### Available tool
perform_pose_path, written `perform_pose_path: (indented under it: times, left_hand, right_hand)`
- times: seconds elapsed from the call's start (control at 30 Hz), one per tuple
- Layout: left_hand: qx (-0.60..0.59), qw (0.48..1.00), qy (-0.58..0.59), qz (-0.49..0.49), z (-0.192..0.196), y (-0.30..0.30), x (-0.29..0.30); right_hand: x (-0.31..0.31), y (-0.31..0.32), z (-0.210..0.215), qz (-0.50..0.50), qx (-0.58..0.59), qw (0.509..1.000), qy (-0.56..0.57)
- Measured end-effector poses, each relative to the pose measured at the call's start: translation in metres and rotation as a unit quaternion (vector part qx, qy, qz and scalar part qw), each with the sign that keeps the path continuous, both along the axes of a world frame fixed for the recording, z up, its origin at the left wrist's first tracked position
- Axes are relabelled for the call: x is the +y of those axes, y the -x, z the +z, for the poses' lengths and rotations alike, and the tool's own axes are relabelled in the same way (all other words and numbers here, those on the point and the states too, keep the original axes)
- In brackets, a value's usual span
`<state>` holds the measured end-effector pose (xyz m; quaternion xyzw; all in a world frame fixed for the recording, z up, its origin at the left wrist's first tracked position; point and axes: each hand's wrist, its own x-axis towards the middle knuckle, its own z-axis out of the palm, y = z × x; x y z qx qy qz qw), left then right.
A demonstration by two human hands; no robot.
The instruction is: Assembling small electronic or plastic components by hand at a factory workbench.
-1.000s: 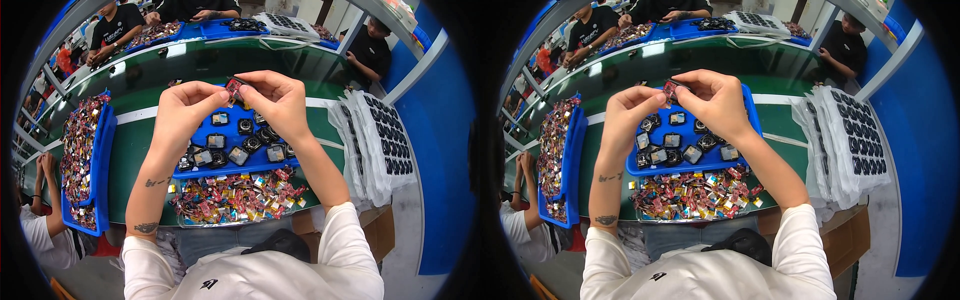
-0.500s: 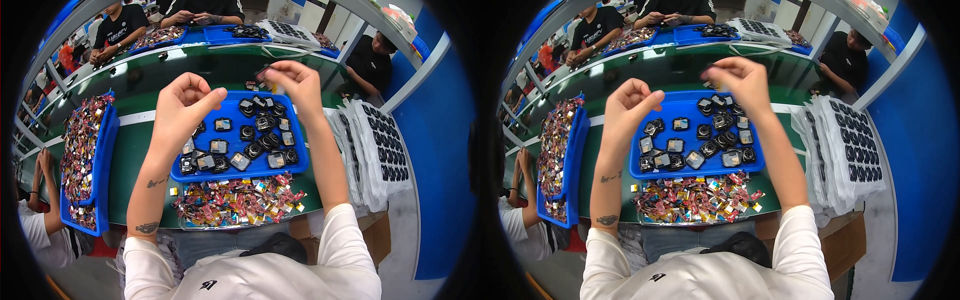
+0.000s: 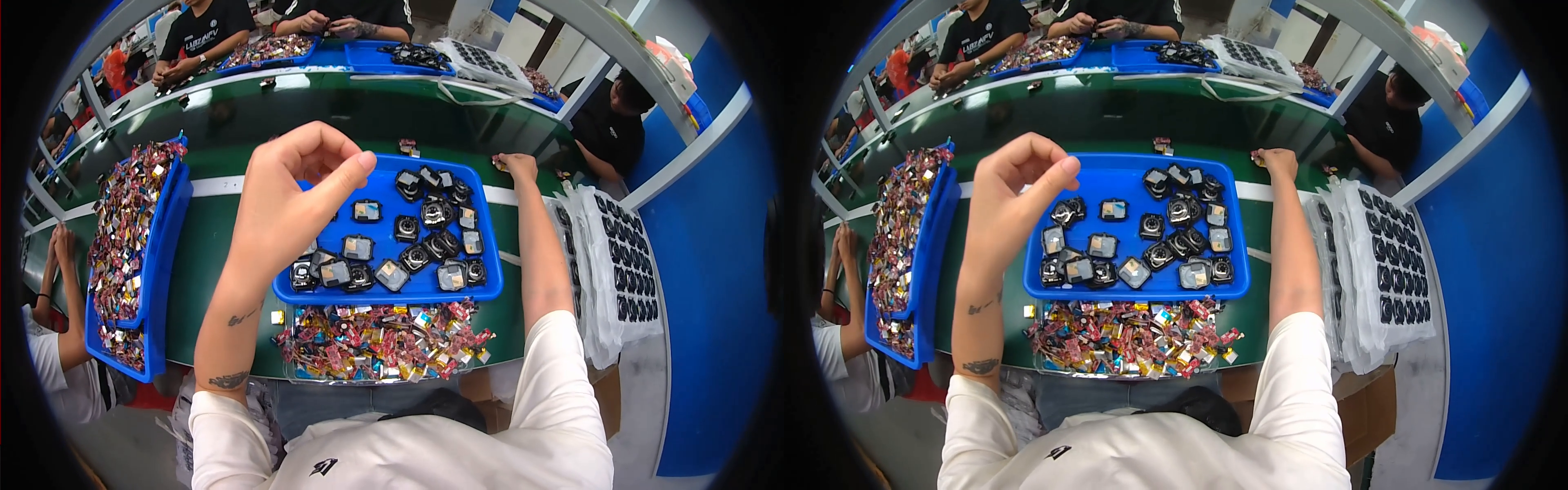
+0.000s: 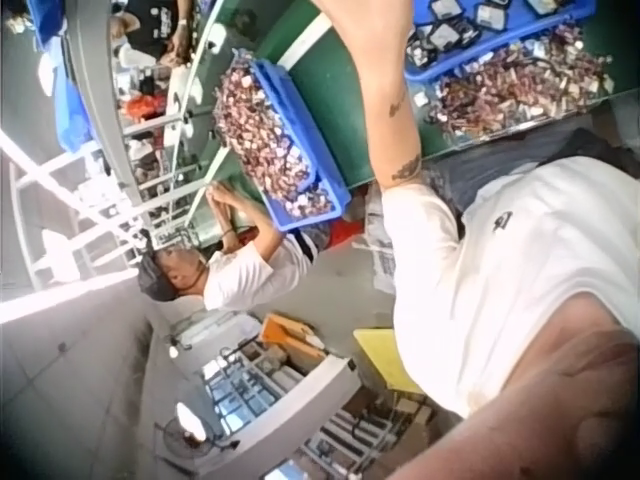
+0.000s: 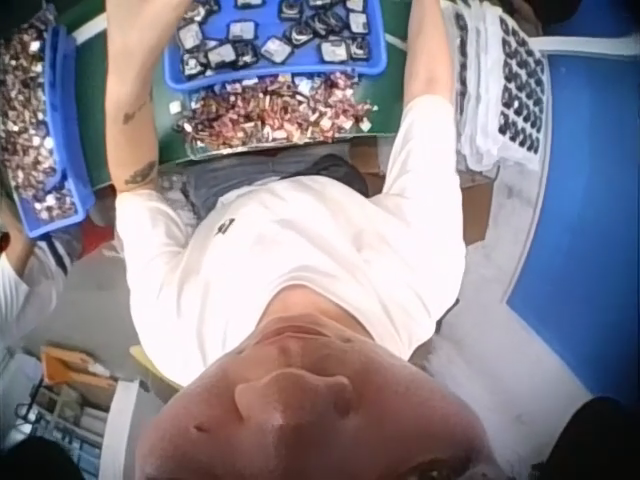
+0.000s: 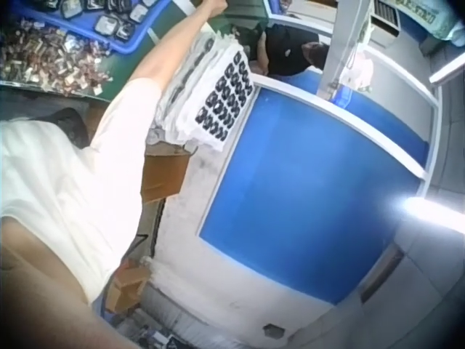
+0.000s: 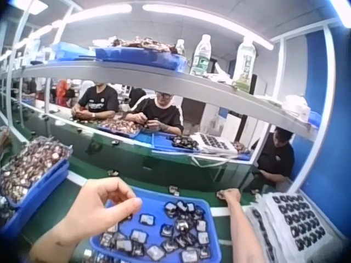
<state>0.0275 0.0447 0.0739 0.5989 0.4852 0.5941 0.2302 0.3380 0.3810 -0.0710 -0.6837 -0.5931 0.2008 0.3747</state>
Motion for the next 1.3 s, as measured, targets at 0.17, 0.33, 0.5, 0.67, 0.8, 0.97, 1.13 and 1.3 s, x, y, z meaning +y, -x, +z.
perform_pose_path:
  times: [0.17,0.33,0.5,0.67,0.8,0.97,1.13,1.3]
  left_hand:
    - [0.039,0.999,-0.015,0.02,-0.005,-0.001,0.011]
    - [0.042,0.998,-0.038,0.03,-0.005,-0.001,0.008]
    - [0.07,0.997,-0.021,0.018,-0.008,0.0,0.006]
    - [0.06,0.997,-0.035,-0.031,-0.008,-0.012,0.004]
    - [0.081,0.994,-0.02,-0.072,-0.005,-0.015,-0.003]
    - [0.172,0.978,0.028,-0.115,-0.004,-0.01,-0.005]
    - [0.172,0.972,0.049,-0.149,0.0,-0.012,-0.006]
    - [0.176,0.964,0.078,-0.184,0.0,-0.01,-0.004]
  right_hand:
    - [-0.001,-0.015,0.006,0.03,-0.069,0.99,-0.123]
    - [-0.096,0.038,0.059,0.358,0.049,0.93,-0.07]
    - [-0.257,0.072,0.101,0.625,-0.093,0.773,-0.065]
    - [-0.297,0.087,0.071,0.64,-0.198,0.715,-0.2]
    - [-0.295,0.087,0.068,0.632,-0.088,0.748,-0.183]
    - [-0.283,0.084,0.082,0.583,0.111,0.804,-0.035]
    - [-0.275,0.087,0.091,0.538,0.301,0.785,0.06]
    - [-0.267,0.091,0.089,0.507,0.336,0.793,0.023]
